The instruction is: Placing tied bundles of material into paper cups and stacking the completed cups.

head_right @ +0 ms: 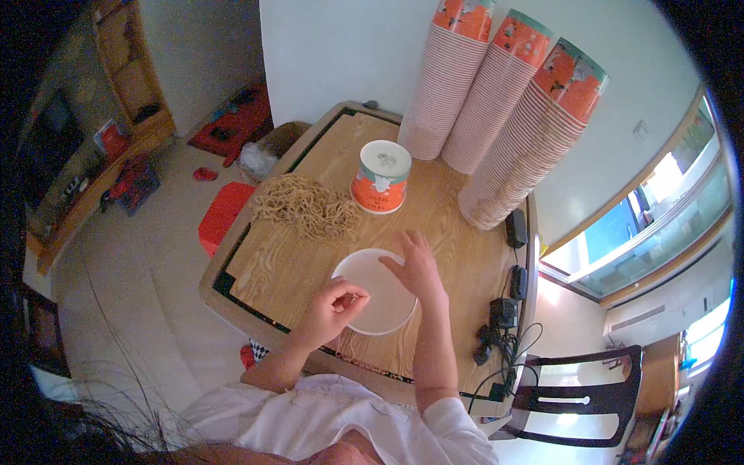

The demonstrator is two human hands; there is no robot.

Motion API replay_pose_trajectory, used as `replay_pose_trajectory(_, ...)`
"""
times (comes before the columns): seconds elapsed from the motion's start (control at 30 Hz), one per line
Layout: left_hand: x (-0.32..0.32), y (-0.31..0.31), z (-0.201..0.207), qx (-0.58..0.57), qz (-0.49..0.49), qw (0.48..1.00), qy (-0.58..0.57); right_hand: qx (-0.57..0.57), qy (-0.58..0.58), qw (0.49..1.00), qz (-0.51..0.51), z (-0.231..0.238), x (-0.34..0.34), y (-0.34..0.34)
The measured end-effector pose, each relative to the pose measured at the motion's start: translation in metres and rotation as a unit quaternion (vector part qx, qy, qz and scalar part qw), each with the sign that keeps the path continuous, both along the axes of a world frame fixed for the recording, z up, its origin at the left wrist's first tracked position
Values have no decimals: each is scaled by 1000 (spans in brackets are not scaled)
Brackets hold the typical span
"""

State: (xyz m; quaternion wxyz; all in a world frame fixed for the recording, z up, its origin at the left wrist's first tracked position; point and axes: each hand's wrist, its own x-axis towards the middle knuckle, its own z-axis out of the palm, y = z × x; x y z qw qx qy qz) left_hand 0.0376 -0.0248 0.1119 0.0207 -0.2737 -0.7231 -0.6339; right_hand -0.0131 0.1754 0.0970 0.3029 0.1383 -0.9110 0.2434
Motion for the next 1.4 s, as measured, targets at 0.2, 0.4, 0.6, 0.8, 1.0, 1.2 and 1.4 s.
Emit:
replay_pose_trajectory(0.2, -17, -40, -4, 106, 130, 984, -67, -53, -277, 956, -86, -3, 17, 7)
replay_pose_trajectory(0.4, -18, -38, 9, 41, 98, 992, -74, -134, -277, 941, -144, -12, 83, 3)
replay_pose_trajectory(0.6, -40, 32, -39, -123, -86, 988, -29, -202, -320, 917, -126, -13, 97, -13)
replay_pose_trajectory(0.8, -54, 47, -51, -225, -82, 971, -8, -217, -365, 898, -114, -14, 100, -7)
replay_pose_trajectory(1.0, -73, 48, -39, -229, -197, 952, -38, -250, -241, 931, -110, -13, 96, -15)
replay_pose_trajectory(1.2, -70, 43, -39, -77, -354, 865, -349, -338, -189, 922, -23, -2, 95, -12)
replay_pose_trajectory(1.4, -66, 41, -43, -6, -353, 846, -400, -345, -169, 923, -22, -3, 92, -15)
